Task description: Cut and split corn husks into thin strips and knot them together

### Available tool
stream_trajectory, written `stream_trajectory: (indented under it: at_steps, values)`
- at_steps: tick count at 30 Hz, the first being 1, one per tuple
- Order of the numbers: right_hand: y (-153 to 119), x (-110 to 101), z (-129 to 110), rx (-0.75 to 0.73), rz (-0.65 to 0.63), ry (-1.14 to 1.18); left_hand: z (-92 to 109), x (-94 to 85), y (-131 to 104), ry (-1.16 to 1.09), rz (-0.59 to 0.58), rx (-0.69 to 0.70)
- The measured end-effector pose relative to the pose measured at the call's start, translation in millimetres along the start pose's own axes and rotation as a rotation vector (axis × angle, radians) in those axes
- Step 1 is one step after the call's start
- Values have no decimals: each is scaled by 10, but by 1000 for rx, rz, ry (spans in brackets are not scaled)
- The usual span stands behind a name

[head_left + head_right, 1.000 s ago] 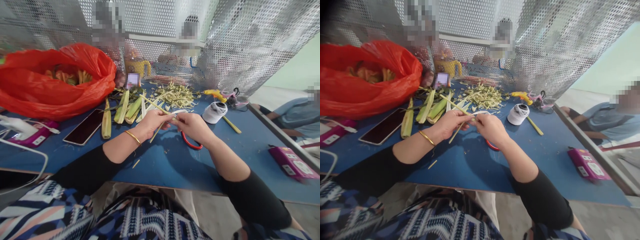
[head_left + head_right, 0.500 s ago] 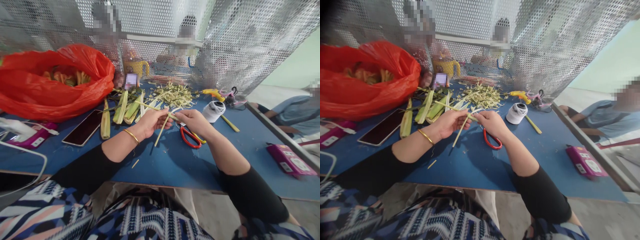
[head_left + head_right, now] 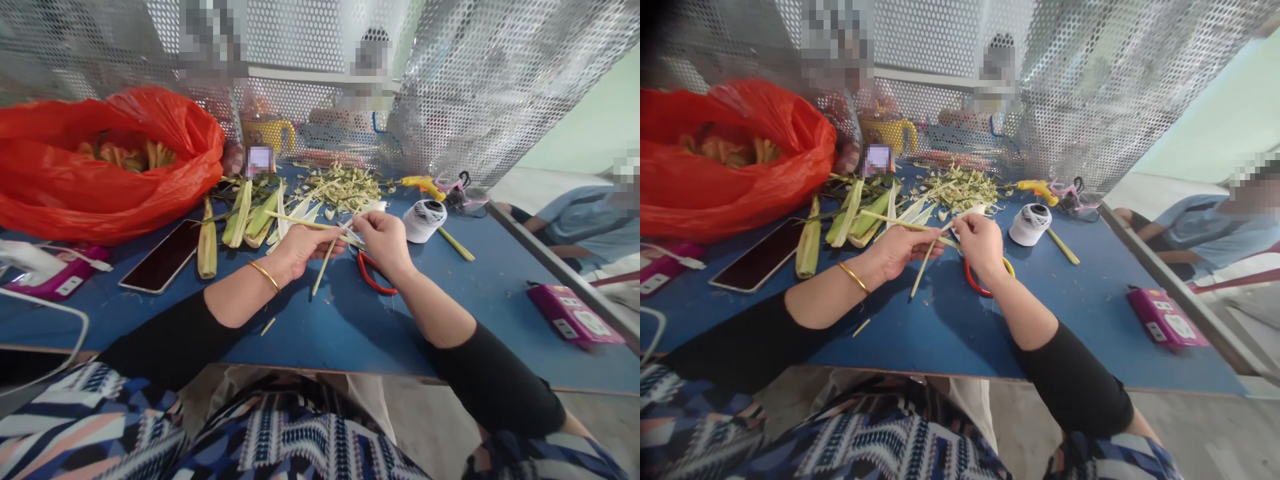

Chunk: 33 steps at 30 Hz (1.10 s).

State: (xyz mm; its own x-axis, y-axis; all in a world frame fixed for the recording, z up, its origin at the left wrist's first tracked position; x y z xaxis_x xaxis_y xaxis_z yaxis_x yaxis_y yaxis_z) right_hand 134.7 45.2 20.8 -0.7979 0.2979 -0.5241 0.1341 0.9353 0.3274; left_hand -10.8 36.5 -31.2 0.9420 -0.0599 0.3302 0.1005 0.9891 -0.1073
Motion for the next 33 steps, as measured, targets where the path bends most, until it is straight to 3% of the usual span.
stream_trajectory:
  at_steps: [2, 4, 9, 14, 22, 25, 28, 30, 33]
  values:
    - [-85, -124, -208, -178, 133, -179, 30, -11, 31, -66, 2, 48]
    - [-180, -136, -349, -282, 151, -306, 68, -26, 57, -109, 11, 103]
    - [-296, 235, -242, -186, -183, -362, 80, -44, 74, -115, 41, 145]
    - [-310, 351, -194, -217, -228, -307, 104, -13, 59, -123, 27, 170]
    - [-317, 378, -228, -219, -400, -157, 100, -39, 51, -125, 111, 176]
    - [-271, 350, -162, -131, -356, -201, 142, -72, 83, -73, 86, 212]
    - [-171, 201, -95, -38, -222, -231, 202, -74, 138, -9, -39, 230]
    - [-114, 89, -119, -60, -150, -198, 236, -76, 167, 3, -112, 227]
    - [-78, -29, -193, -134, -71, -160, 280, -108, 179, -30, -106, 238]
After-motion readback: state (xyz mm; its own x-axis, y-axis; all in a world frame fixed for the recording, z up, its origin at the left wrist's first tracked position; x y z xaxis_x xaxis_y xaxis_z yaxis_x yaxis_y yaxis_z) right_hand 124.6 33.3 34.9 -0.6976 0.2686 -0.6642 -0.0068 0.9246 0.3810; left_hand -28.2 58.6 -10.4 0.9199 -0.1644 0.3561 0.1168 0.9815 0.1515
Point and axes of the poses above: each hand's wrist, its own y-axis towards the middle knuckle, its own x-axis out of the palm, z = x × y, the point moved 7 cm from there along y, towards the middle knuckle, and after that the axes turned 10 degrees about x, right-handed, at the moved point
